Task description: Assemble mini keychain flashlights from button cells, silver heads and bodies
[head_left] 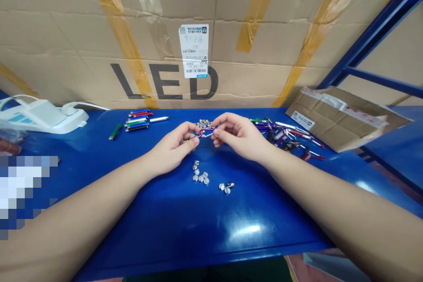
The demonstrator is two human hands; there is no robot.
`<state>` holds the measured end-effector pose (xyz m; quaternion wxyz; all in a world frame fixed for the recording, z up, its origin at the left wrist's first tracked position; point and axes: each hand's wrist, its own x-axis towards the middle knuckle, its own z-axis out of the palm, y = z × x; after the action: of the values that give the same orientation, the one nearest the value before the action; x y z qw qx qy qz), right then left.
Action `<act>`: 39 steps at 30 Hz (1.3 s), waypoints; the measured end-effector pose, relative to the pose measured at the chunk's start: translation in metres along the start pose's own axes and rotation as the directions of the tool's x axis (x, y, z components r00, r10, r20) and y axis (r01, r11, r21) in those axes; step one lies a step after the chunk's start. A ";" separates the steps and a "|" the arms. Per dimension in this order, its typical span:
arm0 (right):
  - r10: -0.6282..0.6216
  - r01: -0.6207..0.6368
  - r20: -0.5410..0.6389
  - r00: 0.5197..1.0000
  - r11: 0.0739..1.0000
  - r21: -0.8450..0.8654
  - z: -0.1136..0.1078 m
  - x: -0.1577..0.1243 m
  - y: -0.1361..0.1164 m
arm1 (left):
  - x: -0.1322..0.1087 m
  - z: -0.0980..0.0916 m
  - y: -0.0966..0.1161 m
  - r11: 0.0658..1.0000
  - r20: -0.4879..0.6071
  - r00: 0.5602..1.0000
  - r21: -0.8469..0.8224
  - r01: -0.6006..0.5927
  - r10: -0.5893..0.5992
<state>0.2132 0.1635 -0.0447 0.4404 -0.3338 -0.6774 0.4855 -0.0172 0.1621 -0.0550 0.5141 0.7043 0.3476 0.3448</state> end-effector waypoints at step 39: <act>0.289 0.031 0.299 0.909 0.670 -0.741 -0.022 -0.017 -0.041 | 0.001 -0.006 0.002 0.989 -0.124 0.991 0.133 0.060 -0.043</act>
<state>0.2393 0.1440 -0.0069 0.0886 -0.4256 -0.8619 0.2610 -0.0210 0.1652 -0.0512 0.4516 0.7064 0.4187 0.3488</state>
